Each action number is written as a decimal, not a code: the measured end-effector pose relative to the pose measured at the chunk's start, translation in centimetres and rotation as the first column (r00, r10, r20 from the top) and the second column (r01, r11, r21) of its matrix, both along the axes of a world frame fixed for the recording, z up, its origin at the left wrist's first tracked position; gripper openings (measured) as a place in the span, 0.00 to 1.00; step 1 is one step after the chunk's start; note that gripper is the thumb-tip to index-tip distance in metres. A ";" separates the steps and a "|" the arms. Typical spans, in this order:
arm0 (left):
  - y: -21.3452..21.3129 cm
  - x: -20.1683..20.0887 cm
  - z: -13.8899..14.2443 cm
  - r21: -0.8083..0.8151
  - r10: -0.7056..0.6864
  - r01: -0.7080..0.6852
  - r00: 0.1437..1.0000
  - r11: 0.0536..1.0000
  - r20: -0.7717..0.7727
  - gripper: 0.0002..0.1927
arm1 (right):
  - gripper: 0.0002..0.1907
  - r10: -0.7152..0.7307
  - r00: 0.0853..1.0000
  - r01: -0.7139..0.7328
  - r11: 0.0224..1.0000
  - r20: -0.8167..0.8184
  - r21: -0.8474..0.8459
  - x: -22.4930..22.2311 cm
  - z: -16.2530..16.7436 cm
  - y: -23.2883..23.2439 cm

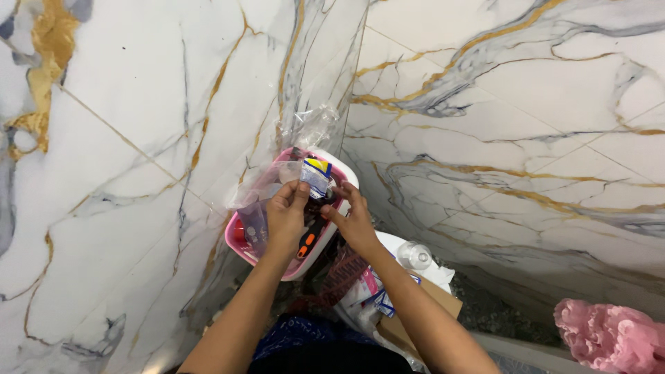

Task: The person uses scissors to cut open small sachets and pours their contents into a dark bottle. They repeat this process with several sachets, placing the emptied wrappers into a pink basket.

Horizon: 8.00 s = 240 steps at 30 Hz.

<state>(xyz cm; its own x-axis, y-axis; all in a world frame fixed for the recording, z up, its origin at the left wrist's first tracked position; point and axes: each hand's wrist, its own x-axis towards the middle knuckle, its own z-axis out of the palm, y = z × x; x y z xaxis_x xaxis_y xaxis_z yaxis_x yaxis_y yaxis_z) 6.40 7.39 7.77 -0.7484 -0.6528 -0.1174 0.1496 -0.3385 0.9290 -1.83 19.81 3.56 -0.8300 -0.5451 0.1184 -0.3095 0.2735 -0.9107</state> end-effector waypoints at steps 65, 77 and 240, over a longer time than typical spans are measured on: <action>-1.2 -0.1 -3.4 0.041 0.062 -0.060 0.996 0.997 -0.061 0.13 | 0.29 -0.106 0.856 0.039 0.989 -0.506 -0.141 4.4 0.8 -0.8; -0.5 0.3 -2.7 0.037 0.045 -0.042 0.996 0.998 -0.075 0.14 | 0.27 -0.154 0.869 0.070 0.979 -0.470 -0.192 3.6 0.6 -0.2; 8.7 1.0 -3.0 0.558 -0.143 0.091 0.988 0.825 0.050 0.05 | 0.53 0.295 0.929 -0.364 0.834 0.224 0.415 -2.7 13.2 3.5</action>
